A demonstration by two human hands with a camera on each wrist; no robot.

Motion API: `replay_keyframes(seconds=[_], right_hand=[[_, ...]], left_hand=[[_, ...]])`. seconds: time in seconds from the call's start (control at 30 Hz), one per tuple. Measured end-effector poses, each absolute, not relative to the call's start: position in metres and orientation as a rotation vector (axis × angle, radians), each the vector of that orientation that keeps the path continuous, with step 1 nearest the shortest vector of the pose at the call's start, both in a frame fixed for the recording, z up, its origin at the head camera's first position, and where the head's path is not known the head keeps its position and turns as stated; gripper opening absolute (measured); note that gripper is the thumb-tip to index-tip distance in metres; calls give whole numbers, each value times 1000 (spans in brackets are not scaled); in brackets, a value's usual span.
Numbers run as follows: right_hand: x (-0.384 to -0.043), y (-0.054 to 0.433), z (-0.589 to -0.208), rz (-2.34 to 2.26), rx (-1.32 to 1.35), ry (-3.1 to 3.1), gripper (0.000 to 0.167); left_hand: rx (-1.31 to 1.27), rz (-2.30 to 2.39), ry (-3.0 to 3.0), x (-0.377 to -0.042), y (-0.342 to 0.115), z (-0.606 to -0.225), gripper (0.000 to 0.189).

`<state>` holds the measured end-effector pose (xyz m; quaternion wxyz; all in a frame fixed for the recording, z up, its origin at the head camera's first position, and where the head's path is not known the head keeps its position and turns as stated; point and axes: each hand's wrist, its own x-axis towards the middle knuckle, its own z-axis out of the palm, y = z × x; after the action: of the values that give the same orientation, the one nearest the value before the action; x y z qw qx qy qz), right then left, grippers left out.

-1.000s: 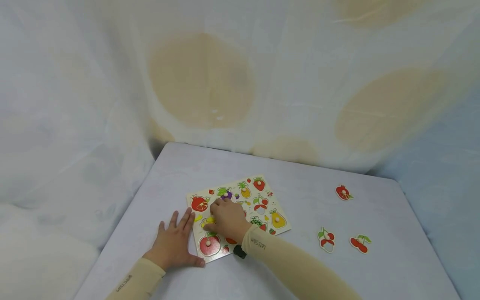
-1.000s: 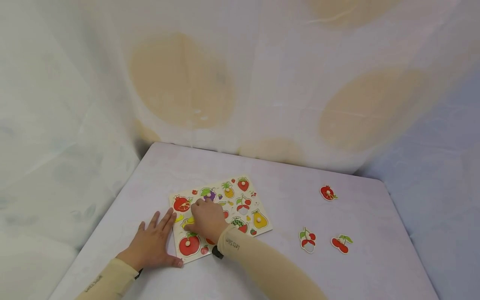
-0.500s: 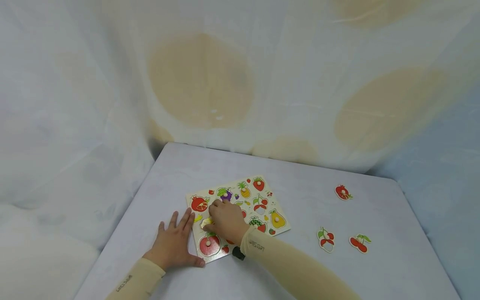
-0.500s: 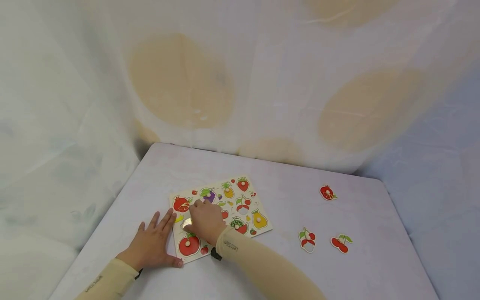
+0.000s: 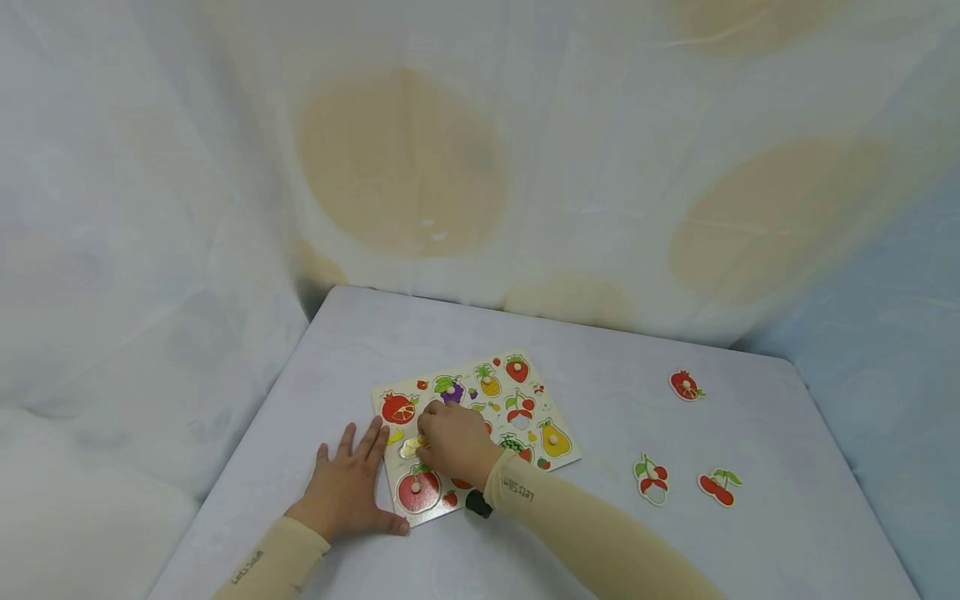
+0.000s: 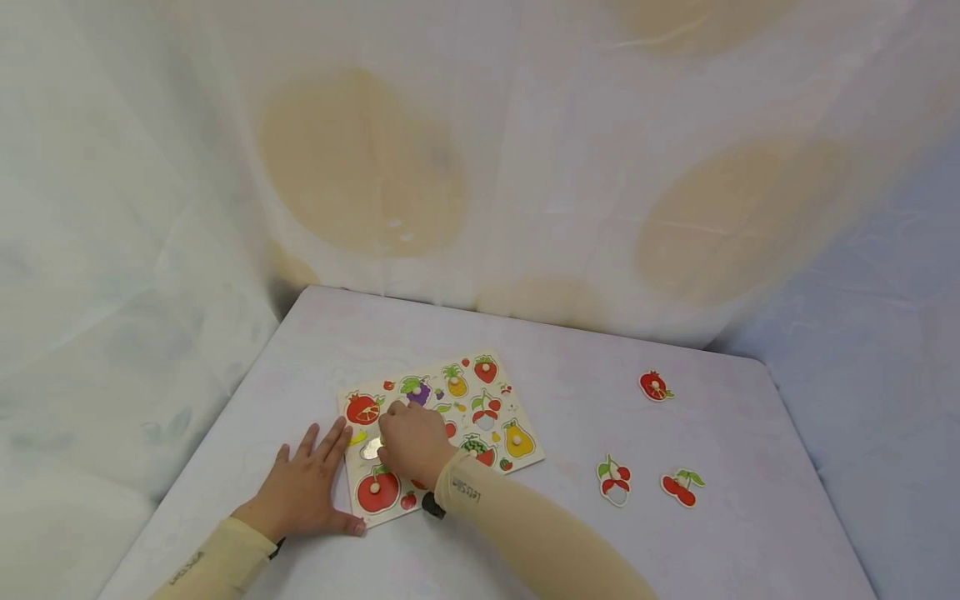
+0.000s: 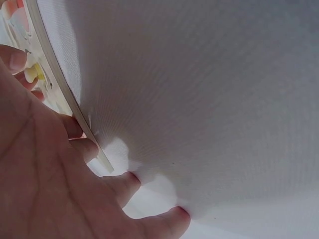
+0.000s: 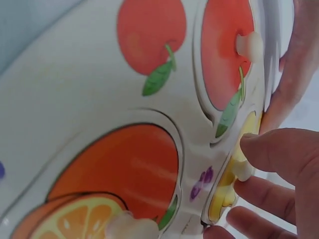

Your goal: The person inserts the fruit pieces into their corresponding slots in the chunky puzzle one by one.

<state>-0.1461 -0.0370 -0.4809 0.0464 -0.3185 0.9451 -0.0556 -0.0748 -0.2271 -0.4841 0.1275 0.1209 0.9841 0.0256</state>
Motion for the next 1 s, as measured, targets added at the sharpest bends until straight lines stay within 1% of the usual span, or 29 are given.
replay_keyframes(seconds=[0.43,1.0], right_hand=[[-154,-26,-473,-322,-1022,2791,19],[-158,-17,-471,-330,-995,2747,29]], left_hand=[[368,70,2873,-74,-228,-483,145],[346,54,2857,-75,-227,-487,145]])
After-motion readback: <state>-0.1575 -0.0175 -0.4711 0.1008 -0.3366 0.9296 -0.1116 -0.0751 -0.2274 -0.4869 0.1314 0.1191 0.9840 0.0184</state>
